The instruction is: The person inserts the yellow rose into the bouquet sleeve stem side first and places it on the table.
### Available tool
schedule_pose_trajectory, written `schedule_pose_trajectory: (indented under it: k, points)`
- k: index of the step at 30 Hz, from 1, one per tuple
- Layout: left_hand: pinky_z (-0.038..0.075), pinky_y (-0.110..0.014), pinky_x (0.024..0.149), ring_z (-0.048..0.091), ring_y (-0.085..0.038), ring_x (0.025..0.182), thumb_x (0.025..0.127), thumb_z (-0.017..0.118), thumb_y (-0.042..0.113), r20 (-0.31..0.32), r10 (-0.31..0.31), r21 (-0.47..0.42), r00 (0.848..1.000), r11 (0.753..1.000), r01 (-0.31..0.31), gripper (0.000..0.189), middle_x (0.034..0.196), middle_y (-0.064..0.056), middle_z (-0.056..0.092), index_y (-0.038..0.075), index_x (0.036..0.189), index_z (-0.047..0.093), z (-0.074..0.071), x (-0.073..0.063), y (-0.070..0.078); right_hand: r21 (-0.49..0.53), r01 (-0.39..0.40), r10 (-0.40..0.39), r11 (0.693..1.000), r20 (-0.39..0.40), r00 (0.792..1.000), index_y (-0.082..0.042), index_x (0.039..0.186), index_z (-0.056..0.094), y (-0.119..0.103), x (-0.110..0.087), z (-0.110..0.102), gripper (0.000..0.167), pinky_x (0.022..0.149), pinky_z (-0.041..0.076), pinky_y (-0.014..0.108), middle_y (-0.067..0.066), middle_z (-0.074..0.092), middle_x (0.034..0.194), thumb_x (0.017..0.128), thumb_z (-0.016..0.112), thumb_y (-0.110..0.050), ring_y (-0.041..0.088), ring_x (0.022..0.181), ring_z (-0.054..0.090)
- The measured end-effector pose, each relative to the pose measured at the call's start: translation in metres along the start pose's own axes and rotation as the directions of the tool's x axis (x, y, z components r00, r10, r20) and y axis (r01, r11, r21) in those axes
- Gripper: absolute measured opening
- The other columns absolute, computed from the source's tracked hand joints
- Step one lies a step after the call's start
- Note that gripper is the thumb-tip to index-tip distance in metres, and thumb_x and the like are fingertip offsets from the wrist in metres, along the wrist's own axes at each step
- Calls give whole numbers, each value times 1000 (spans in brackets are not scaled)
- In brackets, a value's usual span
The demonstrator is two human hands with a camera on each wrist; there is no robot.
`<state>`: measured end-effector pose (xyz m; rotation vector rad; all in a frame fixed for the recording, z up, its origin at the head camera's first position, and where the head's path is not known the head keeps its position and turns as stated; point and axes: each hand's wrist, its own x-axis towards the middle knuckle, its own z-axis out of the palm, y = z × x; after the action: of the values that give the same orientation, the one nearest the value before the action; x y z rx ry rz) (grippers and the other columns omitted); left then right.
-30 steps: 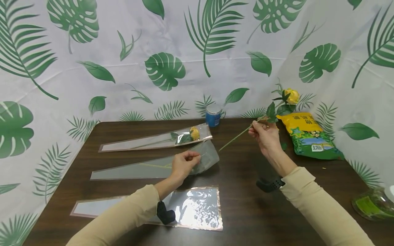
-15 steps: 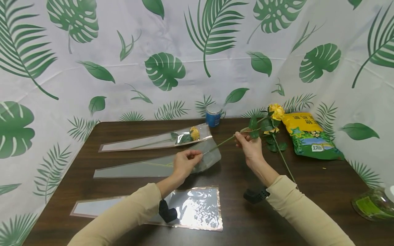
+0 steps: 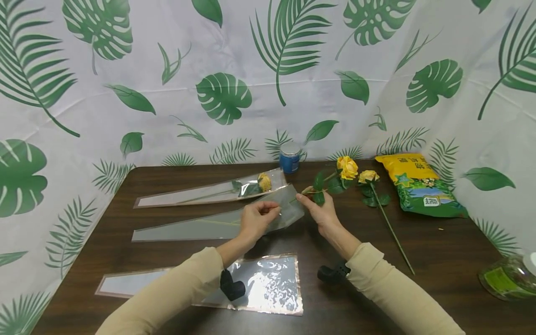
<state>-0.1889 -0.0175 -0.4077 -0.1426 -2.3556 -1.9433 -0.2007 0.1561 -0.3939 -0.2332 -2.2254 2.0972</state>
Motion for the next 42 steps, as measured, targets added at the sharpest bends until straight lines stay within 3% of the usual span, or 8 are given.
schedule_pose_trajectory:
  k: [4,9,14,20,23,27,36,42]
  points:
    - [43,-14,58,53,-1,62,80,71,6,5,1,-38,1000,999,-1,14,76,-11,68,-4,90,71,5,2,-1,-32,21,-20,999,45,999,1,107,58,1,-1,5,29,77,41,25,-9,58,86,85,69,-15,9,83,50]
    - [42,-13,59,52,-1,64,81,70,4,10,-52,-81,999,995,52,18,83,-17,69,-7,94,70,8,3,-6,-39,53,-49,998,89,995,-1,115,54,4,0,4,35,80,42,26,-6,60,91,87,67,-17,8,87,55]
    - [42,-12,58,53,0,64,82,68,3,13,-89,-111,996,990,89,19,88,-23,69,-10,97,68,8,4,-9,56,78,-81,995,70,994,0,117,51,4,2,-1,34,71,48,27,-8,66,84,94,59,-24,7,77,64]
    - [44,-12,59,57,0,63,82,68,4,20,-116,-105,993,988,118,18,85,-16,70,-7,97,69,6,5,-8,231,83,-83,969,-11,996,7,115,53,-1,5,-10,45,67,52,23,-6,66,85,100,42,-34,7,73,65]
    - [43,-13,57,57,0,63,82,68,5,16,-104,-86,994,991,105,17,82,-13,71,-5,96,70,4,5,-5,289,84,-76,953,-38,996,6,115,51,-2,6,-12,39,68,53,24,-2,66,85,101,40,-29,10,73,66]
    - [43,-13,56,58,0,62,82,69,5,17,-64,-76,998,995,65,15,82,-13,71,-5,94,71,1,6,0,327,72,-57,942,-56,997,-4,107,47,-2,6,-12,16,70,55,28,0,69,82,100,44,-19,12,72,68]
    - [42,-14,58,54,0,66,82,70,7,41,-58,-16,997,998,59,15,83,-11,71,-1,94,72,1,6,5,183,30,-1,983,-156,988,-10,95,61,-1,2,-3,12,72,45,19,-13,60,80,87,68,-15,3,76,56]
    - [43,-15,60,56,0,68,83,70,11,74,-33,-3,997,999,33,17,86,-11,72,1,96,73,2,7,11,117,-69,85,991,-134,987,-6,107,56,-1,-1,3,29,82,42,19,-12,58,86,84,71,-16,3,84,53]
